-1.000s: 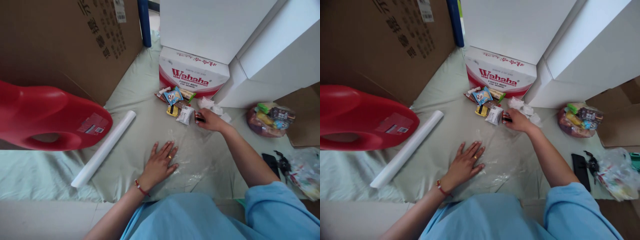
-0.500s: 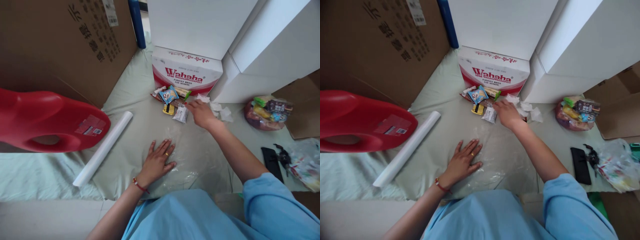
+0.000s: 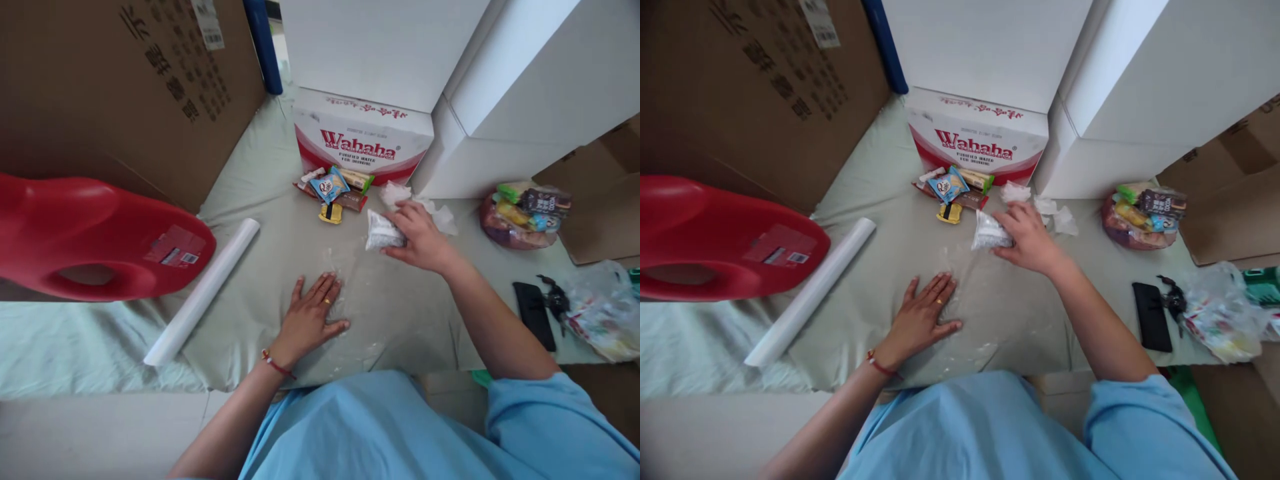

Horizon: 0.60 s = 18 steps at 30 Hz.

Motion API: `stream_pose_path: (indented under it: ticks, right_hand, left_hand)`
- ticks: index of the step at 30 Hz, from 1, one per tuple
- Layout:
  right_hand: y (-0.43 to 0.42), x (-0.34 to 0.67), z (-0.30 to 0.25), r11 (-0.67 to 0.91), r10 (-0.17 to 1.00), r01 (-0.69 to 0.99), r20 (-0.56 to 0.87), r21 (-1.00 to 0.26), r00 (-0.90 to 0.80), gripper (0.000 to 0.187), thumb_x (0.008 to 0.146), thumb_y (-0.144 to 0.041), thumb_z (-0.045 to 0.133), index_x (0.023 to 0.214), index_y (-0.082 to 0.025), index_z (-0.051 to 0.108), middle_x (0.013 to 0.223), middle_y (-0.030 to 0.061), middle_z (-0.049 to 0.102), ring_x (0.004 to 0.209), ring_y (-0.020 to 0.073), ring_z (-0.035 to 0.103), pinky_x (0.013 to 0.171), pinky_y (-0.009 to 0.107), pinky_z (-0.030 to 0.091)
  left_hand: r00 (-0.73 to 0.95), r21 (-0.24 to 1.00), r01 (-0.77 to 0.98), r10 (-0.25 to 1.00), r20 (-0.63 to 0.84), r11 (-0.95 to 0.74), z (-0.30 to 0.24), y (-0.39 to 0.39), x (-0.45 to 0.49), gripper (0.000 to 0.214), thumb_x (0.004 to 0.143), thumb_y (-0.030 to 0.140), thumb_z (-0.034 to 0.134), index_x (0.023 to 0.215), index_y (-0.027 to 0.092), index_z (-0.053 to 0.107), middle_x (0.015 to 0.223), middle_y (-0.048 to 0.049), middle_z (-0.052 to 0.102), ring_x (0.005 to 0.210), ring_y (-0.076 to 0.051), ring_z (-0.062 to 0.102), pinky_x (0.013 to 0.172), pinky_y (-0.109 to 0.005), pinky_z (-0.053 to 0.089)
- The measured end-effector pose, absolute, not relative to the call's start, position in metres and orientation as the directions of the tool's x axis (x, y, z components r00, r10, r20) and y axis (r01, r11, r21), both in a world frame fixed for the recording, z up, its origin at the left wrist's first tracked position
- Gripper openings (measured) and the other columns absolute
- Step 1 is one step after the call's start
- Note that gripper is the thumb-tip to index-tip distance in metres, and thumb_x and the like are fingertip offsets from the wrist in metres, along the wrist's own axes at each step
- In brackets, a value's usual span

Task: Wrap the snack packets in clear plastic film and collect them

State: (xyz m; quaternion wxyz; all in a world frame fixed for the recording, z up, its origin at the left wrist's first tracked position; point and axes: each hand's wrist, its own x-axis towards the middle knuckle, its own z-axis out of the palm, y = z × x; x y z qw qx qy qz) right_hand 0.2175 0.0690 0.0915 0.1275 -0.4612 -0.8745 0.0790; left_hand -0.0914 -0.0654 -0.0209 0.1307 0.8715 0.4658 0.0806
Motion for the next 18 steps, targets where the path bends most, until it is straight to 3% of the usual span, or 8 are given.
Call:
stream_pose_path:
  ticks: [2,5,9,13,15,18]
  right_hand:
    - [0.044,0.22,0.089,0.616,0.778,0.723,0.098,-0.311,-0.621,0.071,0.085,-0.048,0.08,0.148,-0.025,0.059,0.128,0.0148,0.065,0.143,0.0403,0.044,0.119,0.059,0.034]
    - [0.017,0.208,0.065,0.644,0.735,0.695,0.007,-0.32,-0.678,0.068,0.083,-0.039,0.084,0.146,-0.027,0.061,0.126,0.0131,0.067,0.145,0.0382,0.044,0.123,0.061,0.028]
    - [-0.006,0.193,0.03,0.6,0.749,0.739,-0.11,-0.306,-0.653,0.074,0.083,-0.028,0.084,0.151,-0.028,0.056,0.139,0.0136,0.064,0.15,0.0369,0.04,0.127,0.066,0.021]
    - [-0.038,0.221,0.026,0.518,0.83,0.735,0.048,-0.438,-0.556,0.074,0.092,-0.036,0.077,0.158,-0.025,0.047,0.16,0.0164,0.049,0.154,0.0346,0.037,0.127,0.063,0.028]
    - [-0.064,0.25,0.026,0.47,0.863,0.706,0.11,-0.53,-0.492,0.062,0.097,-0.041,0.069,0.155,-0.025,0.051,0.155,0.0166,0.053,0.15,0.0318,0.043,0.124,0.058,0.037]
    - [-0.105,0.289,0.014,0.382,0.896,0.688,0.064,-0.617,-0.44,0.055,0.097,-0.05,0.069,0.147,-0.028,0.059,0.152,0.0156,0.057,0.146,0.0314,0.05,0.118,0.055,0.047]
  left_hand:
    - [0.562,0.305,0.784,0.827,0.023,-0.541,-0.021,-0.065,-0.092,0.087,0.097,0.07,0.056,0.166,0.022,0.033,0.171,-0.0168,0.038,0.158,-0.034,0.037,0.132,-0.064,0.005]
    - [0.562,0.31,0.781,0.826,0.03,-0.543,-0.021,-0.063,-0.093,0.087,0.097,0.069,0.055,0.167,0.022,0.031,0.17,-0.0175,0.038,0.158,-0.034,0.037,0.132,-0.063,0.005]
    - [0.556,0.319,0.778,0.829,0.053,-0.542,-0.024,-0.063,-0.098,0.085,0.1,0.062,0.054,0.169,0.02,0.024,0.171,-0.018,0.037,0.157,-0.031,0.04,0.132,-0.06,0.012]
    - [0.493,0.324,0.8,0.861,0.123,-0.504,-0.025,-0.075,-0.108,0.075,0.105,0.048,0.05,0.169,0.019,0.023,0.173,-0.0193,0.032,0.159,-0.03,0.036,0.13,-0.057,0.023]
    - [0.476,0.31,0.8,0.858,0.193,-0.513,-0.021,-0.087,-0.113,0.065,0.105,0.037,0.05,0.166,0.023,0.032,0.171,-0.0165,0.037,0.161,-0.03,0.032,0.131,-0.059,0.021]
    - [0.622,0.329,0.682,0.754,0.211,-0.654,-0.013,-0.106,-0.118,0.056,0.103,0.031,0.051,0.159,0.029,0.045,0.164,-0.0116,0.05,0.16,-0.027,0.035,0.133,-0.06,0.015]
